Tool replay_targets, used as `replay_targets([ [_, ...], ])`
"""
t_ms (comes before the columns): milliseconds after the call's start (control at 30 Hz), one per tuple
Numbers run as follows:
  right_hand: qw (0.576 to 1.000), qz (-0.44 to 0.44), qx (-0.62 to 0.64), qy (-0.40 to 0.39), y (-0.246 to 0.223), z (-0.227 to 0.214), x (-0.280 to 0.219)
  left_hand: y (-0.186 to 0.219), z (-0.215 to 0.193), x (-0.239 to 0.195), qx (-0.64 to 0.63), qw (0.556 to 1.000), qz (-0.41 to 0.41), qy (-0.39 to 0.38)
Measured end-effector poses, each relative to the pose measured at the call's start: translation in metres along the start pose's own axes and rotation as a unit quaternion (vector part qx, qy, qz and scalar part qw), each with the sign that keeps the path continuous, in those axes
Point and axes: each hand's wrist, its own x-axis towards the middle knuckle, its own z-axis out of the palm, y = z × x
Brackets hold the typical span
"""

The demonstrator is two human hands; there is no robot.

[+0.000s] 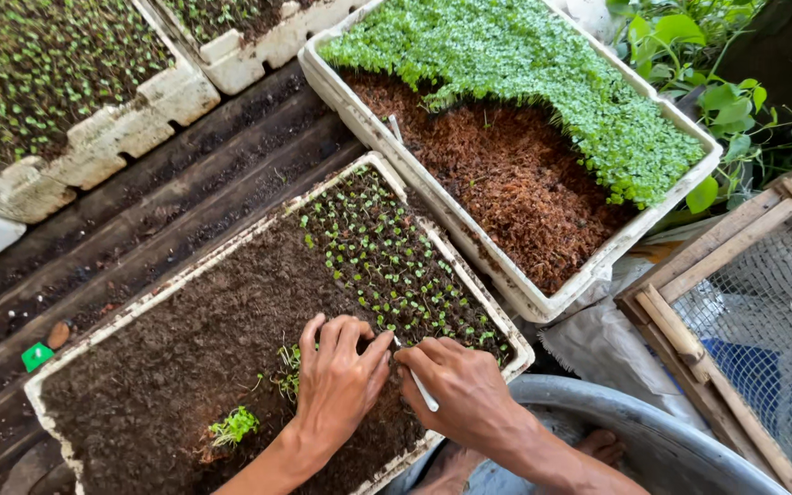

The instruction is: The person uses a small white tool to carefully lift seedlings from a tray and replant them into a new tray filled with soil. The person works methodically, moving seedlings one by one or in small groups to create a new row.

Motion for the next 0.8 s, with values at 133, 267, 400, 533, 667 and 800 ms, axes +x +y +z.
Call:
replay_targets([
  [133, 0.998, -0.02, 0.055, 0.013, -0.005, -0.013, 0.001, -0.008, -0.016, 0.006, -0.045, 0.999, -0.01, 0.021],
  [267, 0.98, 0.017, 0.195, 0.048, -0.012, -0.032, 0.001, -0.053, -0.041, 0.01, -0.087, 0.993, -0.062, 0.058],
  [400, 0.972, 0.043, 0.219, 0.068, -0.004, -0.025, -0.007, -0.097, -0.056, -0.005, -0.194, 0.973, -0.117, 0.037],
  [533, 0.974, 0.038, 0.216, 0.058, 0.016, -0.008, -0.024, -0.105, -0.055, -0.017, -0.207, 0.975, -0.024, -0.078],
  [667, 0.975, 0.023, 0.203, 0.087, 0.0, -0.03, -0.014, -0.108, -0.055, -0.018, -0.168, 0.977, -0.007, -0.13],
  [800, 0.97, 0.005, 0.223, 0.094, -0.001, -0.037, -0.017, -0.113, -0.069, -0.013, -0.171, 0.97, -0.005, -0.172],
])
